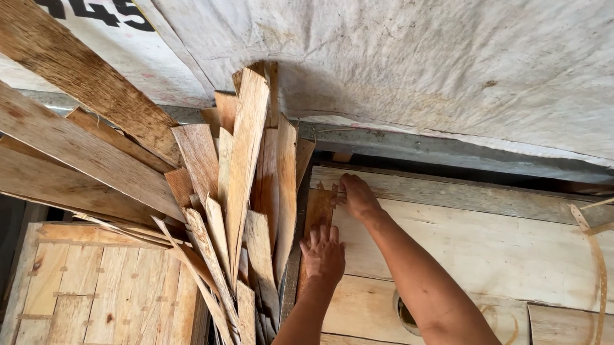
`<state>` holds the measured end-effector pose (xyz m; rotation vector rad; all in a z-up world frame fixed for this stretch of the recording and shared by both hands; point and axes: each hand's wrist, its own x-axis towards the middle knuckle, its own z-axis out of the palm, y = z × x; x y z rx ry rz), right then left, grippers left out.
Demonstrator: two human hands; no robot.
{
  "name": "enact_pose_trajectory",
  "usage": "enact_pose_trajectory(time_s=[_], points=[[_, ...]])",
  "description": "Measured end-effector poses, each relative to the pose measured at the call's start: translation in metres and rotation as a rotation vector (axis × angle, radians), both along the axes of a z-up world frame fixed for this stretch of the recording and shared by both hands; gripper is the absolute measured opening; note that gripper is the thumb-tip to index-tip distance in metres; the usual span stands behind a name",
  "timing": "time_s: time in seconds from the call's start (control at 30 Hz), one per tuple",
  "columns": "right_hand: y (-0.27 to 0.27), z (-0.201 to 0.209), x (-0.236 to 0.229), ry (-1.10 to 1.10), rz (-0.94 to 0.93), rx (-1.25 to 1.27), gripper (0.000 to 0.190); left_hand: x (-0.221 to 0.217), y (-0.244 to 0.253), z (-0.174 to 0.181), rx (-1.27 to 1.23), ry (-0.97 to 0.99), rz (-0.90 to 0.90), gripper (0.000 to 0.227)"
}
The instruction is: Measure, cut, and fit wood veneer strips into a wooden surface pattern.
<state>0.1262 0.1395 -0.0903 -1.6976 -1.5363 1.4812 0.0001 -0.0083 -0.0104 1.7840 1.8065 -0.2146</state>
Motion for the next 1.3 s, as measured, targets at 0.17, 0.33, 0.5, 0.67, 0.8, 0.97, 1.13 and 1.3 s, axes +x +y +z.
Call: enact_pose_trajectory(time_s=[0.17, 0.33, 0.5, 0.67, 0.8, 0.97, 1.13, 1.3], points=[[-0.006, 0.028, 0.0, -0.228, 0.197, 0.255, 0.044, -0.001, 0.001, 0.006, -0.012, -0.019, 0.017, 0.052], [-0.011, 0.056, -0.005, -0.51, 0.362, 0.314, 0.056, 0.001, 0.001, 0.001, -0.049, 0.011, -0.017, 0.053], [-0.019, 0.11, -0.017, -0.511, 0.361, 0.167, 0.076, 0.002, -0.001, -0.006, -0.054, 0.018, -0.024, 0.054], [-0.038, 0.086, -0.006, -0.522, 0.382, 0.289, 0.069, 0.002, -0.001, 0.004, -0.066, 0.029, -0.027, 0.051], [-0.062, 0.051, -0.001, -0.701, 0.465, 0.443, 0.076, 0.001, 0.002, 0.001, -0.061, 0.032, -0.027, 0.05], [-0.074, 0.066, -0.022, -0.851, 0.415, 0.439, 0.075, 0.0, 0.002, 0.01, -0.086, 0.027, -0.029, 0.047], [-0.07, 0.071, -0.027, -0.91, 0.388, 0.405, 0.074, 0.0, 0.0, 0.011, -0.052, 0.025, -0.024, 0.046], [-0.063, 0.089, -0.027, -0.906, 0.427, 0.256, 0.082, -0.009, -0.008, 0.0, -0.072, -0.023, -0.068, 0.065]])
